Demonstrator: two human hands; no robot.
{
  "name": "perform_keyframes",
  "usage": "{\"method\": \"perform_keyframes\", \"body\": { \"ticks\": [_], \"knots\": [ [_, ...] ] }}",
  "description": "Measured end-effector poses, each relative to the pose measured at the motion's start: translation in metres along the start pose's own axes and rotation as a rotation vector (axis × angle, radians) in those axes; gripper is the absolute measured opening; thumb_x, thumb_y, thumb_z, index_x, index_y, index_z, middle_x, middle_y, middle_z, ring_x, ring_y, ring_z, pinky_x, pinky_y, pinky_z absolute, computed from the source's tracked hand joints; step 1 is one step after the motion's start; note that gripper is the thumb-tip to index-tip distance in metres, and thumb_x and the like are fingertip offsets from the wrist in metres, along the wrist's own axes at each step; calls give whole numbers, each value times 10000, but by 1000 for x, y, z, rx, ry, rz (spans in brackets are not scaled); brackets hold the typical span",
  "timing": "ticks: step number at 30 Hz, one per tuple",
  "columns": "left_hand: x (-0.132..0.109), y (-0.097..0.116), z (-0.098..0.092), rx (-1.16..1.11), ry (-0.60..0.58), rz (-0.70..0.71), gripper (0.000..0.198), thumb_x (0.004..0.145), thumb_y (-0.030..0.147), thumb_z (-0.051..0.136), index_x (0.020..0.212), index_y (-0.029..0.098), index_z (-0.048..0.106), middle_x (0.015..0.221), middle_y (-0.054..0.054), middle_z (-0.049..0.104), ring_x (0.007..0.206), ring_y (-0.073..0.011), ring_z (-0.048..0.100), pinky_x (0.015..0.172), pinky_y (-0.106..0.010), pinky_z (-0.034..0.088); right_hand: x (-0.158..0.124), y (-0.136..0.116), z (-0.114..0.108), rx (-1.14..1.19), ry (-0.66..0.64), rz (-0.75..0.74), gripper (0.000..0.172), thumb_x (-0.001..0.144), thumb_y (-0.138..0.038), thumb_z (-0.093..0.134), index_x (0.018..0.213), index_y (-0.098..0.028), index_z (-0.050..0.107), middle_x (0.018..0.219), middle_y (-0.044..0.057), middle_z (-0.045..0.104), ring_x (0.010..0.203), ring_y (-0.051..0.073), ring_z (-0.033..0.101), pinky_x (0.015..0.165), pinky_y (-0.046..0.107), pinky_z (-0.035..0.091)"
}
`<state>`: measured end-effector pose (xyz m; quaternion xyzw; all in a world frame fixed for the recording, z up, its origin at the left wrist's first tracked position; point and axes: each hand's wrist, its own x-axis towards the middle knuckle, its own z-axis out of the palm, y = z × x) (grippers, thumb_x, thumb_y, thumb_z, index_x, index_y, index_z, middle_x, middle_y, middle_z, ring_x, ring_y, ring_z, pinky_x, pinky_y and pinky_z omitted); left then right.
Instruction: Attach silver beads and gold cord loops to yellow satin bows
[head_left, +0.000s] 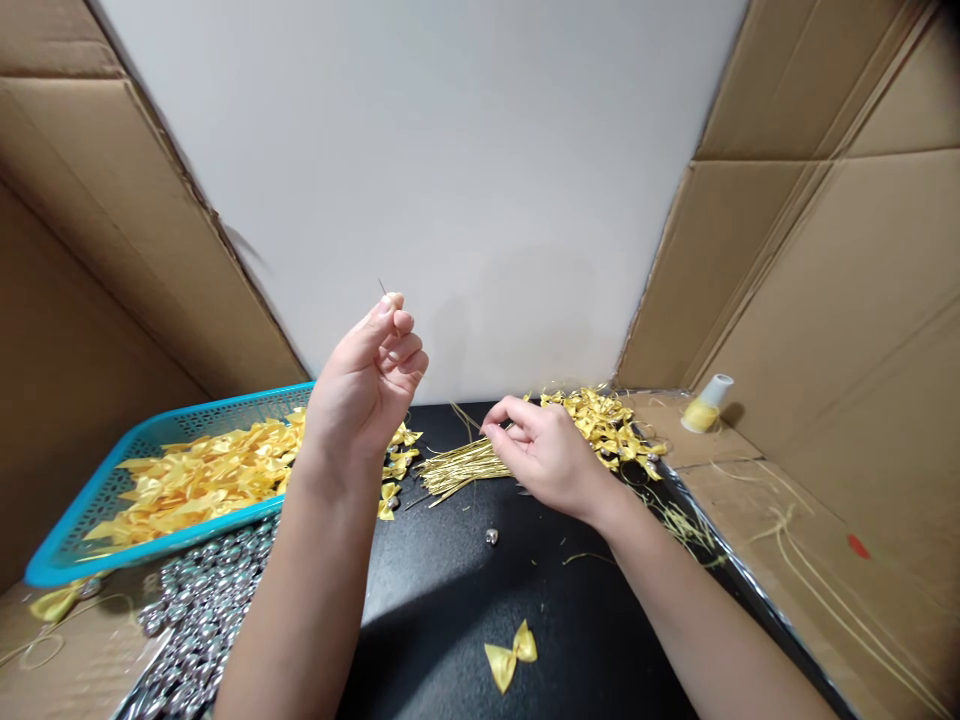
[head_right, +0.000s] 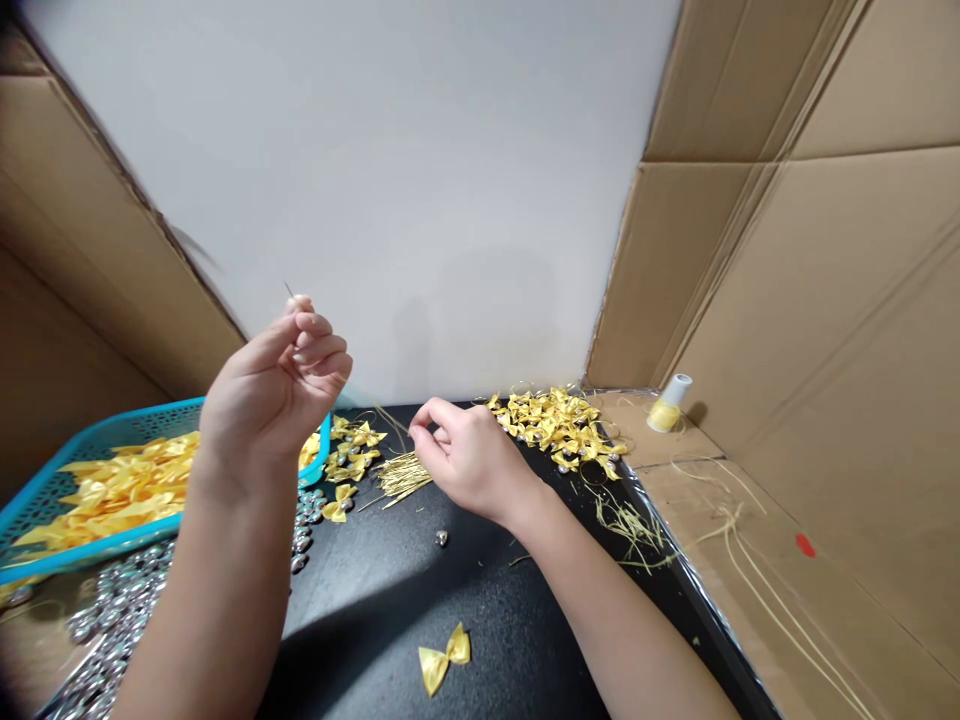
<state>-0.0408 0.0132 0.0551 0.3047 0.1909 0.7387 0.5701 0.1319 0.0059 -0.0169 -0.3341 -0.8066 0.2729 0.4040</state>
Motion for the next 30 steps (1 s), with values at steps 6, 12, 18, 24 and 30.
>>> {"method": "perform_keyframes", "body": {
  "ticks": [6, 12, 18, 24, 30],
  "knots": [
    [0, 0, -1, 13, -4, -9, 300, 939, 40, 456, 713, 117, 637, 547, 30, 592, 373, -8, 428, 367, -111, 363, 0, 0, 2, -5, 0, -1, 89, 823, -153, 490, 738, -179, 502, 435, -125, 264, 388, 37, 240, 429, 193, 203],
    [0, 1, 1, 18, 45, -31, 309, 931, 36, 475, 686, 119, 643, 538, 23, 596, 362, -5, 439, 359, -94, 373, 1, 0, 4, -52, 31, -1, 122, 766, -107, 484, 674, -186, 465, 428, -122, 269, 396, 40, 251, 449, 192, 232],
    [1, 3, 4, -24, 178, -7, 363, 944, 21, 432, 672, 126, 648, 530, 13, 605, 399, -19, 528, 409, -85, 444, 1, 0, 4, -127, 83, 44, 122, 724, -116, 510, 633, -189, 473, 449, -100, 309, 421, 53, 282, 471, 212, 231],
    [4, 6, 0, -43, 174, 33, 321, 941, 65, 498, 671, 158, 647, 574, 27, 614, 438, -17, 559, 472, -75, 490, 1, -1, 5, -57, 52, 50, 136, 740, -132, 508, 624, -191, 468, 456, -96, 306, 426, 54, 293, 460, 208, 233],
    [7, 11, -5, -131, 230, 91, 323, 966, 90, 462, 711, 171, 642, 583, 27, 621, 452, -21, 565, 461, -88, 489, 0, 1, 9, 53, 3, 69, 145, 743, -114, 504, 624, -182, 459, 477, -99, 299, 437, 44, 278, 445, 197, 212]
  ]
}}
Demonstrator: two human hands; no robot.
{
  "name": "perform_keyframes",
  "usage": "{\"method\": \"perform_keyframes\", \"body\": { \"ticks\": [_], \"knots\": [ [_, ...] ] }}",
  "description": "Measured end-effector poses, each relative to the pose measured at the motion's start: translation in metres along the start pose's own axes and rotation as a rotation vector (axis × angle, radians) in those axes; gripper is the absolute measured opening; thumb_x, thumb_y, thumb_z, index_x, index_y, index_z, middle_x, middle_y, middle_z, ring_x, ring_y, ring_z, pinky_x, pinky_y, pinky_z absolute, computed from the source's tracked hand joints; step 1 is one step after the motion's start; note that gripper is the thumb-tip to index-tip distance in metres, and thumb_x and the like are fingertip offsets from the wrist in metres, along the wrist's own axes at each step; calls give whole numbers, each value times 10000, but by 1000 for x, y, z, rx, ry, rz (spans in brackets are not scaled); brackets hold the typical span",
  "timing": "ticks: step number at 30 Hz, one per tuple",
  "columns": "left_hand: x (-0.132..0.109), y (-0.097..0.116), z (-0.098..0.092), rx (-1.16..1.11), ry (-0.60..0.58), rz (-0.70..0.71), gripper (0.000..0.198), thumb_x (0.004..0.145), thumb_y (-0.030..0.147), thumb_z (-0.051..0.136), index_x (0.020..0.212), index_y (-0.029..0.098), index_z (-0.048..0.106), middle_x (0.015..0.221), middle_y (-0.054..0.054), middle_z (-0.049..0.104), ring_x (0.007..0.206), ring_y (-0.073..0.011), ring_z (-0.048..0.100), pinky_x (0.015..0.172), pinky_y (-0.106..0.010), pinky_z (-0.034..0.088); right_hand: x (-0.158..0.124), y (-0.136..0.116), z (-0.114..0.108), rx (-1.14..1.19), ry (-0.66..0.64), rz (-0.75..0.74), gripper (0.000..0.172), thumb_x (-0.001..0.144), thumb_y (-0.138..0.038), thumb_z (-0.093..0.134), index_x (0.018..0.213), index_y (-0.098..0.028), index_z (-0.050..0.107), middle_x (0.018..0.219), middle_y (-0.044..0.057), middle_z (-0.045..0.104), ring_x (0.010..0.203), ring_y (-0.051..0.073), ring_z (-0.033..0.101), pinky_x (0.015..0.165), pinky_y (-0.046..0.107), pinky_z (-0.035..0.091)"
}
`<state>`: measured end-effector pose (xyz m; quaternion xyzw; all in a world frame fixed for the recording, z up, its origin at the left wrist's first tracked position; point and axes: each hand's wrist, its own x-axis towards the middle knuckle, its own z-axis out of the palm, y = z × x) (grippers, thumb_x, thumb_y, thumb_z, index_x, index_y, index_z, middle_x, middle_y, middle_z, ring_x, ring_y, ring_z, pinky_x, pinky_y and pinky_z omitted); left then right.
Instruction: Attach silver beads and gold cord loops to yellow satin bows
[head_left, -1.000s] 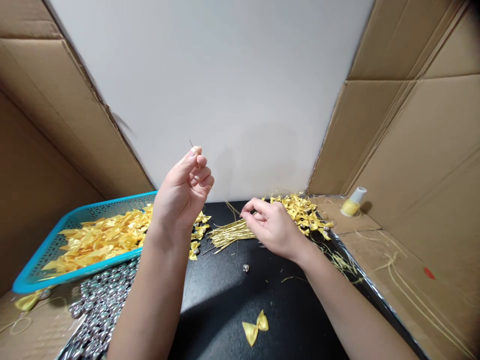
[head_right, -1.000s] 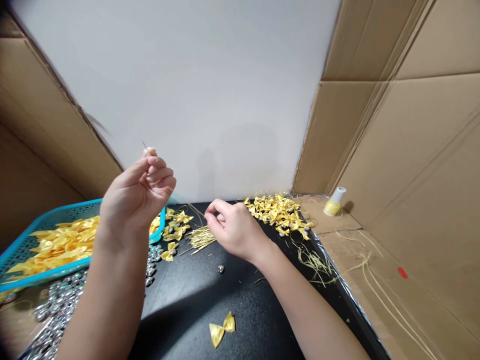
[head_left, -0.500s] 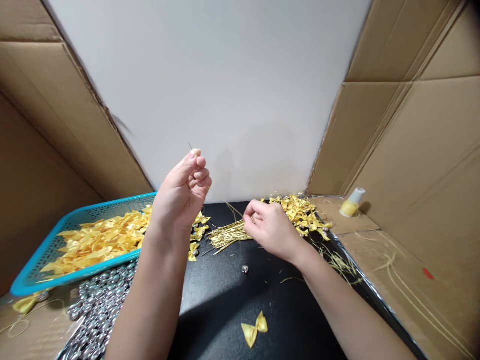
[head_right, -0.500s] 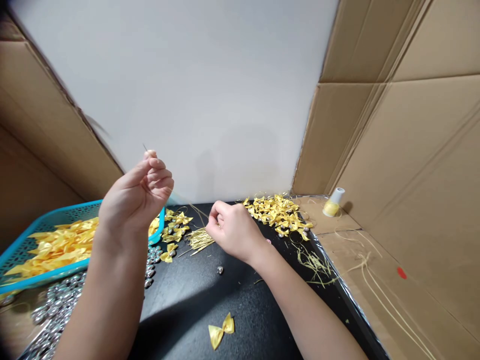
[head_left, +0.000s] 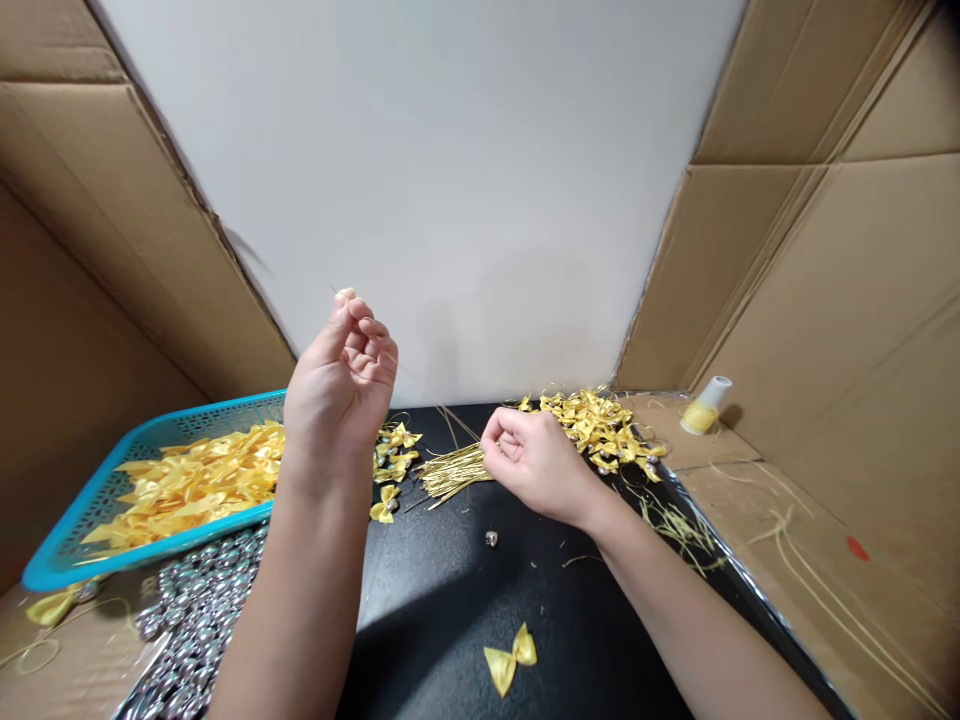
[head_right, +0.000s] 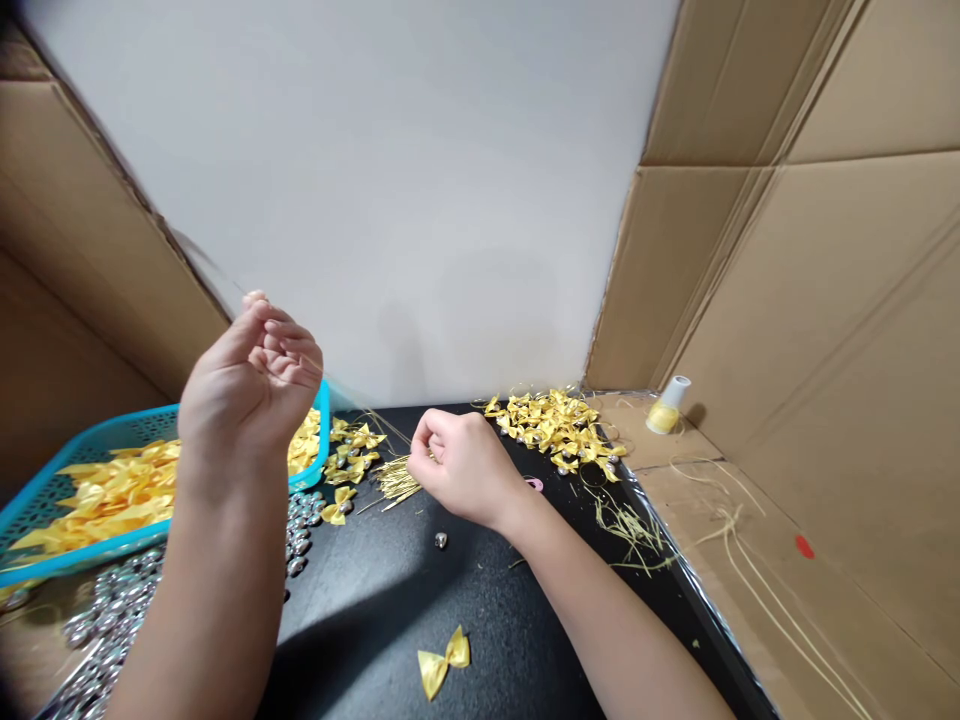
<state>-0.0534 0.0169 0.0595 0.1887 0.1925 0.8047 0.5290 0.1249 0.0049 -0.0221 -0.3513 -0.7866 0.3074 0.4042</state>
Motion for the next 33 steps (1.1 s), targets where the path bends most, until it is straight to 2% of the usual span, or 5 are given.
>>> {"method": "perform_keyframes", "body": {
  "ticks": [11, 16, 19, 25, 33],
  "knots": [
    [0, 1, 2, 1, 6, 7, 341, 981, 102, 428, 721, 183, 632, 570, 36, 623, 450, -19, 580, 460, -84, 482, 1, 3, -5, 301, -61, 5, 109, 827, -205, 520, 721, -181, 519, 626, -47, 458, 578, 87, 415, 554, 230, 349],
    [0, 1, 1, 15, -48, -20, 333, 972, 89, 446, 720, 187, 639, 570, 33, 631, 432, -19, 555, 455, -88, 477, 3, 4, -5, 469, -1, -155, 112, 830, -227, 542, 724, -199, 561, 1126, 69, 564, 961, 170, 551, 835, 325, 442],
    [0, 0, -1, 35, -99, -54, 287, 952, 86, 495, 725, 183, 641, 580, 36, 638, 416, -14, 528, 422, -87, 446, 0, 1, -3, 647, -5, -156, 120, 839, -263, 529, 728, -218, 539, 1343, 56, 519, 995, 183, 570, 919, 380, 436],
    [1, -5, -4, 60, -202, -139, 199, 898, 64, 576, 731, 152, 637, 566, 38, 616, 365, 0, 432, 344, -96, 350, -1, -1, 3, 870, -69, -76, 144, 841, -340, 523, 750, -231, 503, 957, 48, 660, 760, 148, 556, 778, 341, 464],
    [3, -7, -8, 132, -273, -137, 179, 863, 55, 621, 733, 175, 638, 571, 46, 618, 379, -5, 396, 363, -100, 335, 5, 6, 16, 919, -3, -81, 168, 813, -344, 559, 720, -217, 498, 688, -13, 479, 638, 125, 442, 656, 295, 388]
  ]
}}
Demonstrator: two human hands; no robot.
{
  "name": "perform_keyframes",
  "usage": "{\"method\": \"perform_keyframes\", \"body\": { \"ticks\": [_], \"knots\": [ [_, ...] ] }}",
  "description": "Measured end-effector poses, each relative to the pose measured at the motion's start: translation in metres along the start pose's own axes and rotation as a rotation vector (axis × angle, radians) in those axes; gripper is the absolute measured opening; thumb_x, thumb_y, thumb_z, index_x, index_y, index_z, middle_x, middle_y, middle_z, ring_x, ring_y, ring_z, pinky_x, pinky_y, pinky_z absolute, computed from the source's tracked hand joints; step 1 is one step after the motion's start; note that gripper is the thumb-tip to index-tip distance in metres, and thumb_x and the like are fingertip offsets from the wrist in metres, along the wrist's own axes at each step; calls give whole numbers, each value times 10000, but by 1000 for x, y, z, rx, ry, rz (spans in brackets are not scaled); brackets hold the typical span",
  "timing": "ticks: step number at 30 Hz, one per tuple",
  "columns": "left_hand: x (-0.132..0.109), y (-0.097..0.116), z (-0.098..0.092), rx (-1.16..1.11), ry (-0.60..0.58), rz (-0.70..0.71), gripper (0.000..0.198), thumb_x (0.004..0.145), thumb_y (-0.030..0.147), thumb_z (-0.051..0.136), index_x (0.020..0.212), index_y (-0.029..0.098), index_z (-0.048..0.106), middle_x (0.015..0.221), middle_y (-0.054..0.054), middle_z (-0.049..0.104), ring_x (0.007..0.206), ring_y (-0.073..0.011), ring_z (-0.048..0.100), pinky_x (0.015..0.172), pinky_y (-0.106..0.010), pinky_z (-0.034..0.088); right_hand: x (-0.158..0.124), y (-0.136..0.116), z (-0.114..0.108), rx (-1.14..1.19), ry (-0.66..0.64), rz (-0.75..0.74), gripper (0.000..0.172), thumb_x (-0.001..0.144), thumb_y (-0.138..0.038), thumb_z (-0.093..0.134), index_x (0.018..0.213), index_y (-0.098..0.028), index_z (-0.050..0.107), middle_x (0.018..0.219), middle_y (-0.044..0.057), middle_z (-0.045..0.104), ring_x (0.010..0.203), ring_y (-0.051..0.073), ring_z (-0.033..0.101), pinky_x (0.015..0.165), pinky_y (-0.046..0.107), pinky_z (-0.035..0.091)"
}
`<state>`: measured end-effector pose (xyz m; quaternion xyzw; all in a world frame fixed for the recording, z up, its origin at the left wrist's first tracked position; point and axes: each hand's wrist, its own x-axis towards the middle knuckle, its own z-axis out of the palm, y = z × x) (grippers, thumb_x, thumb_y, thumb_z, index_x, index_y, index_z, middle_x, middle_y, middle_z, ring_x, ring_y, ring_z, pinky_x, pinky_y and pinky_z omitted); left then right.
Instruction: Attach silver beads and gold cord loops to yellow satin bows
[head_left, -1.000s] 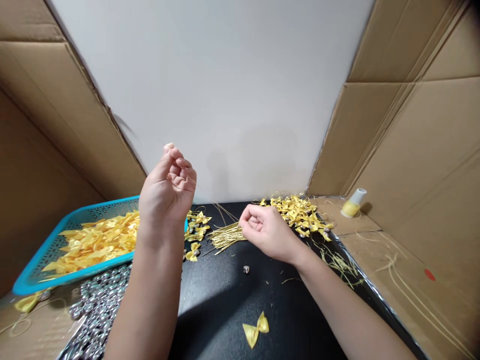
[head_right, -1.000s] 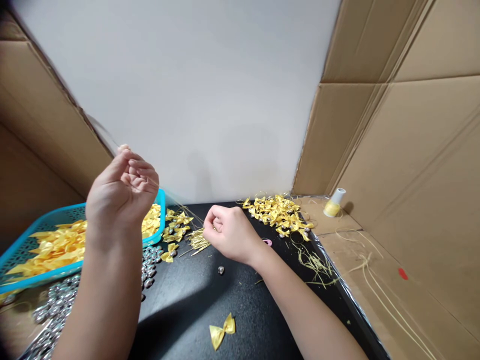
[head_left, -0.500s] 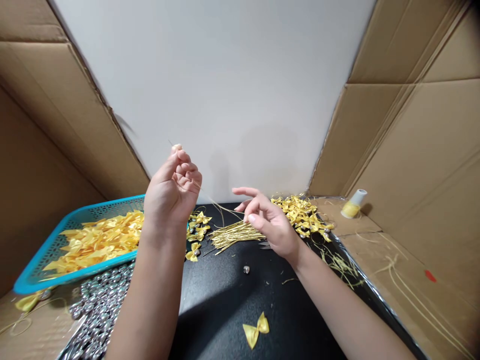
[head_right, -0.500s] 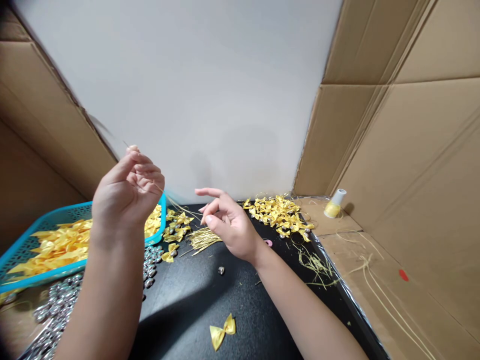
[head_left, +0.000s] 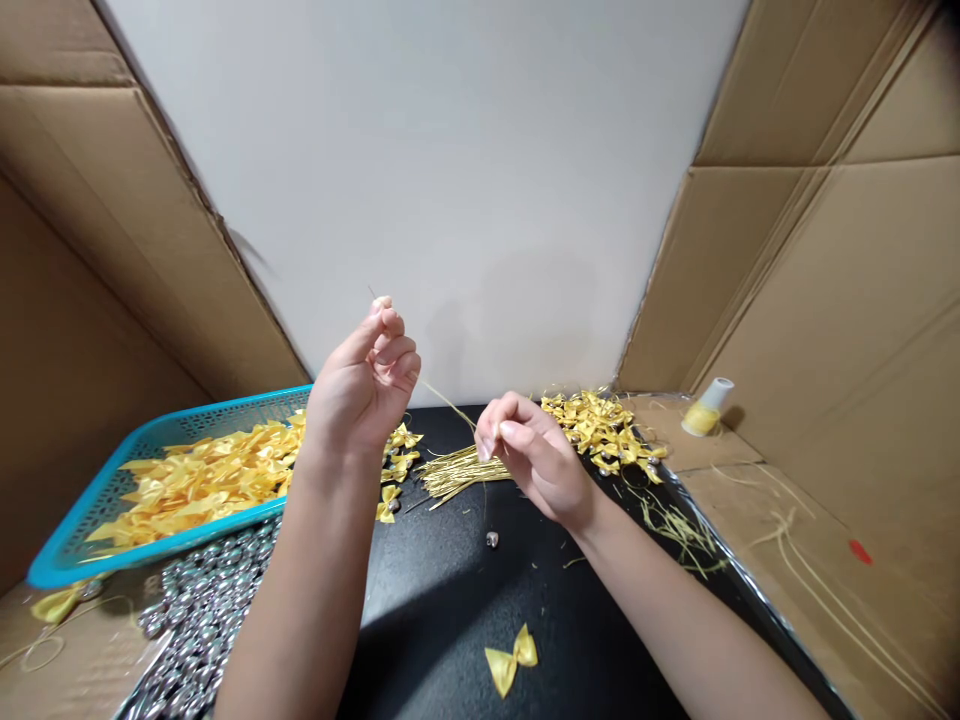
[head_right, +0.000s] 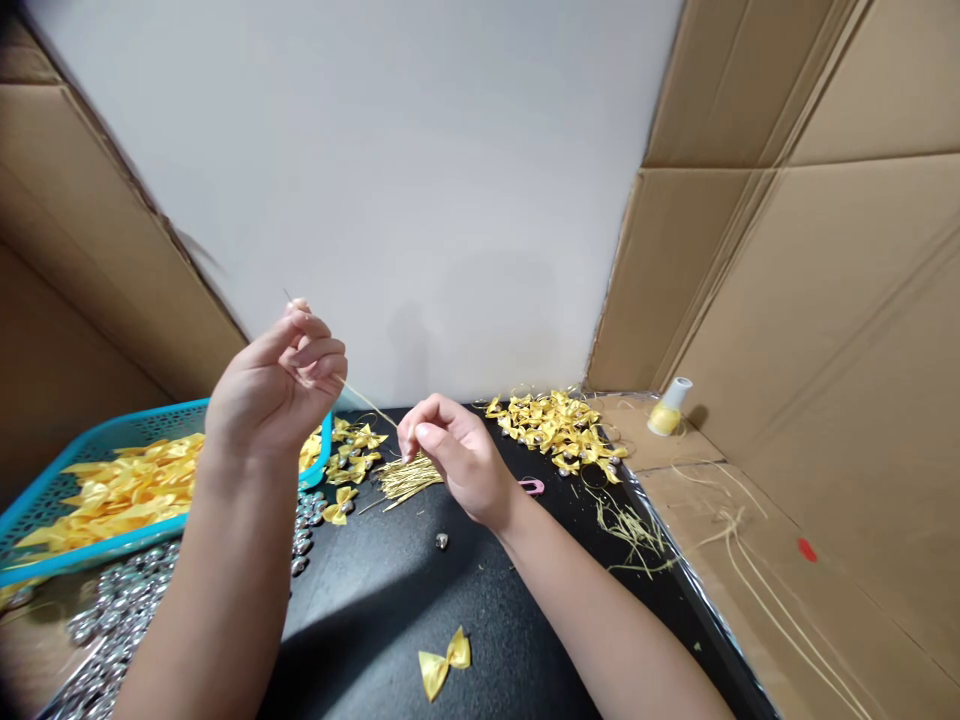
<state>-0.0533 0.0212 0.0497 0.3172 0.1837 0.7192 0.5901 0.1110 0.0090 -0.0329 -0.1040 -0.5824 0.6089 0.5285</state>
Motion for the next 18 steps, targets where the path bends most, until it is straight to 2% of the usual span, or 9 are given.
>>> {"method": "perform_keyframes", "body": {
  "ticks": [8, 18],
  "knots": [
    [2, 1, -2, -57, 31, 6, 199, 867, 33, 602, 741, 183, 640, 595, 44, 627, 417, -10, 459, 393, -97, 389, 0, 5, 0, -2, 30, 32, 181, 796, -334, 562, 698, -214, 470, 644, -31, 441, 605, 115, 403, 621, 286, 342],
    [1, -1, 12, -231, 223, -18, 269, 973, 95, 449, 747, 153, 583, 537, 34, 591, 403, -15, 489, 396, -92, 395, 1, 5, 1, 71, 38, 38, 145, 795, -290, 556, 705, -212, 474, 649, -36, 412, 600, 110, 383, 608, 274, 343]
  ]
}}
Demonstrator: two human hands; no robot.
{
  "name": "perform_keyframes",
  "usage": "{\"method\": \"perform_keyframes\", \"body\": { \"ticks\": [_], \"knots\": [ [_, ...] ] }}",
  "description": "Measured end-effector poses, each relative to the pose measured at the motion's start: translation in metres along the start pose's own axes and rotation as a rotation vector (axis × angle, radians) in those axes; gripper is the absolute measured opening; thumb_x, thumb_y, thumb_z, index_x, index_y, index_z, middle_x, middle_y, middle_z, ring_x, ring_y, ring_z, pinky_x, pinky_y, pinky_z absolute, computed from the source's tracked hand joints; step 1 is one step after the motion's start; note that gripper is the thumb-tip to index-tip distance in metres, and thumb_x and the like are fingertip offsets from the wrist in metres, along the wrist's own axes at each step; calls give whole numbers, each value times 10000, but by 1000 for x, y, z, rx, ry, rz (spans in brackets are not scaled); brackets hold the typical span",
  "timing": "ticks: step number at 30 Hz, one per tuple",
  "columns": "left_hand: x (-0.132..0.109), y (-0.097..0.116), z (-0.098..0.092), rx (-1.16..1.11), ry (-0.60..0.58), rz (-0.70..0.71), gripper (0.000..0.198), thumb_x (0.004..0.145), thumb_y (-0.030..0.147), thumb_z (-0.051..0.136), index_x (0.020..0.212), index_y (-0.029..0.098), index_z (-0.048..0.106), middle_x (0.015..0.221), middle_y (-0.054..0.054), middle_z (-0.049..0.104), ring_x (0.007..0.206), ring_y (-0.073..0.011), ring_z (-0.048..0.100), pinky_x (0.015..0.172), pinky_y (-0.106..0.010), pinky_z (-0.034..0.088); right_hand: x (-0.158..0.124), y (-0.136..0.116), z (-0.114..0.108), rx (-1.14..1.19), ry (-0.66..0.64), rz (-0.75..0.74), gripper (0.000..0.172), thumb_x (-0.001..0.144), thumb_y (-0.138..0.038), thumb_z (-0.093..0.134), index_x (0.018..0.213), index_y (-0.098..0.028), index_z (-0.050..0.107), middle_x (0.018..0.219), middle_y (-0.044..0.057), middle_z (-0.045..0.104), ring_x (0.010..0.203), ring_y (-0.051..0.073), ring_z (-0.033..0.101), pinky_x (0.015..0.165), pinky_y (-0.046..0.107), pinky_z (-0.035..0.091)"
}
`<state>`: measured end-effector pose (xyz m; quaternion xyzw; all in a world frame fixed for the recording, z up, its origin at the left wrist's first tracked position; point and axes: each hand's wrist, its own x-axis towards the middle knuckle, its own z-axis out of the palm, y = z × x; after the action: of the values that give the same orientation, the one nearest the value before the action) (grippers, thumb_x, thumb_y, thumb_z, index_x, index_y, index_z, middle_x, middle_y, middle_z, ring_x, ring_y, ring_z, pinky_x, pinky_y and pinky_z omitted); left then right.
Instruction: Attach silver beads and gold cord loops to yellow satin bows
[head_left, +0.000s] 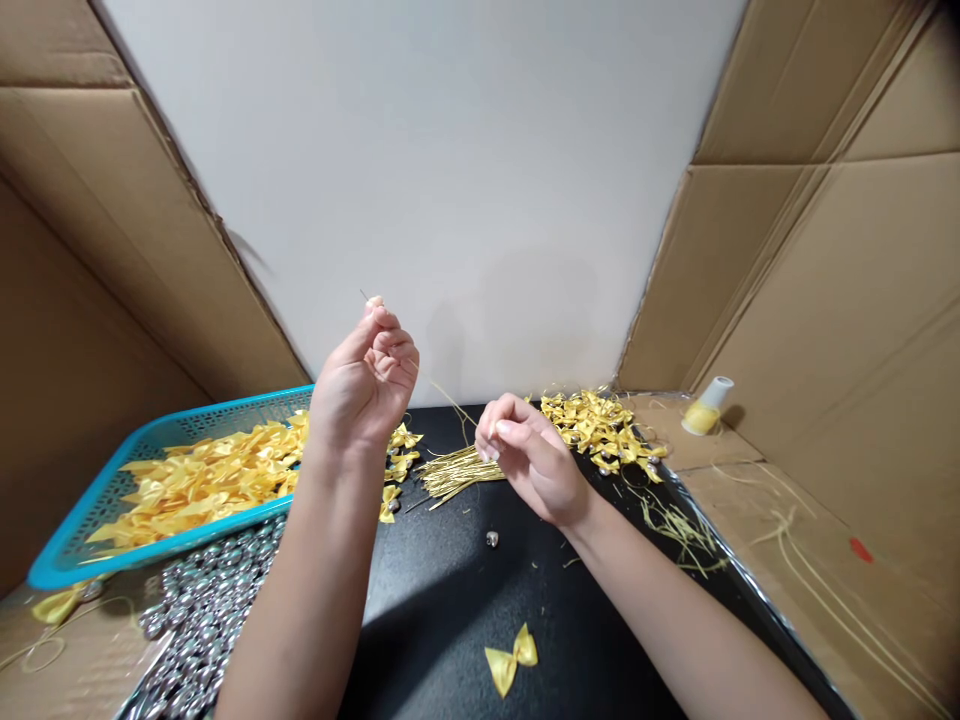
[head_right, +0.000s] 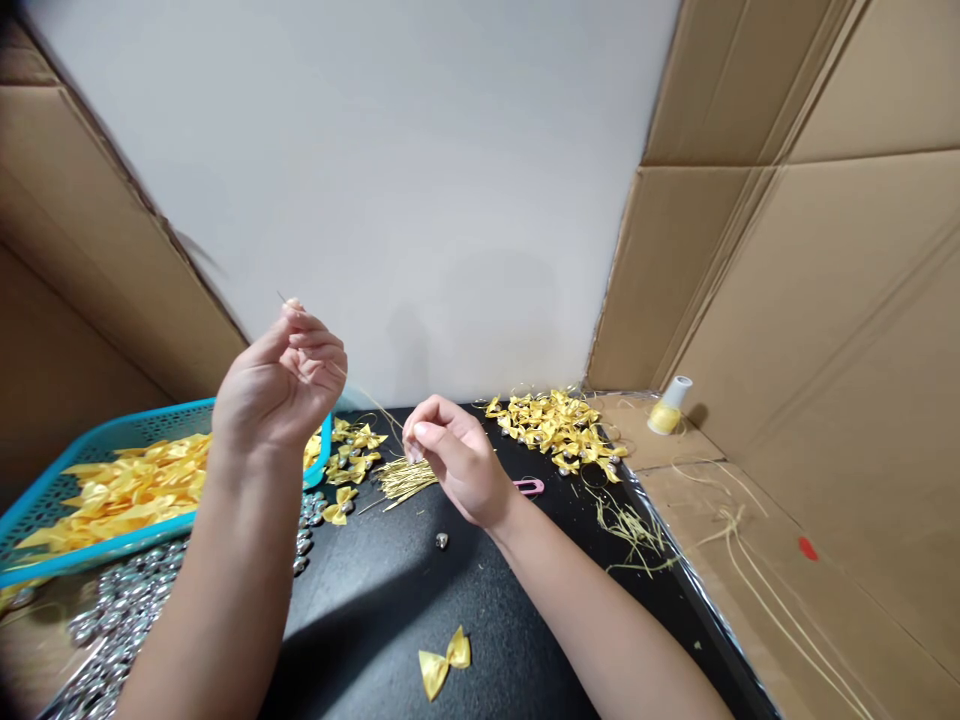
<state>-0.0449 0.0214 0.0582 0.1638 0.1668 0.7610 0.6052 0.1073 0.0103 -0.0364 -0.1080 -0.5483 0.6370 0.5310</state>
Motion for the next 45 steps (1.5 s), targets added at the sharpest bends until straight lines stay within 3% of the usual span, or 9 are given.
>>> {"method": "perform_keyframes", "body": {
  "ticks": [8, 19, 27, 33, 45],
  "knots": [
    [-1, 2, 0, 11, 8, 21, 237, 960, 88, 459, 778, 149, 598, 540, 21, 603, 404, -29, 493, 389, -115, 386, 2, -9, -3, -79, 89, -49, 94, 816, -257, 551, 747, -203, 586, 730, 0, 577, 736, 130, 535, 760, 293, 417],
    [-4, 3, 0, 23, -19, 28, 286, 996, 116, 386, 789, 139, 582, 531, 20, 606, 385, -30, 483, 373, -118, 367, 2, -10, -4, -27, 115, 33, 122, 734, -183, 673, 840, -220, 627, 835, 0, 705, 835, 133, 654, 894, 340, 521],
    [-7, 7, 2, 15, -15, 21, 296, 1009, 144, 373, 792, 151, 574, 525, 23, 610, 376, -35, 476, 354, -127, 352, 2, -12, -7, -89, 119, -3, 392, 682, -137, 760, 1004, -252, 568, 932, -16, 636, 747, 93, 614, 821, 295, 553],
    [-7, 5, 3, 18, -25, 7, 309, 1012, 130, 360, 787, 146, 571, 530, 24, 610, 376, -25, 479, 358, -119, 347, 1, -12, -6, -145, 67, 99, 583, 638, -137, 784, 1114, -276, 479, 903, -35, 558, 622, 66, 542, 677, 274, 513],
    [-6, 6, 3, 19, -17, 34, 311, 1011, 119, 355, 785, 142, 567, 526, 20, 602, 383, -23, 489, 365, -108, 377, 1, -5, -11, -174, -30, 206, 704, 644, -138, 795, 1227, -271, 424, 843, -45, 555, 608, 49, 503, 638, 259, 463]
  ]
}}
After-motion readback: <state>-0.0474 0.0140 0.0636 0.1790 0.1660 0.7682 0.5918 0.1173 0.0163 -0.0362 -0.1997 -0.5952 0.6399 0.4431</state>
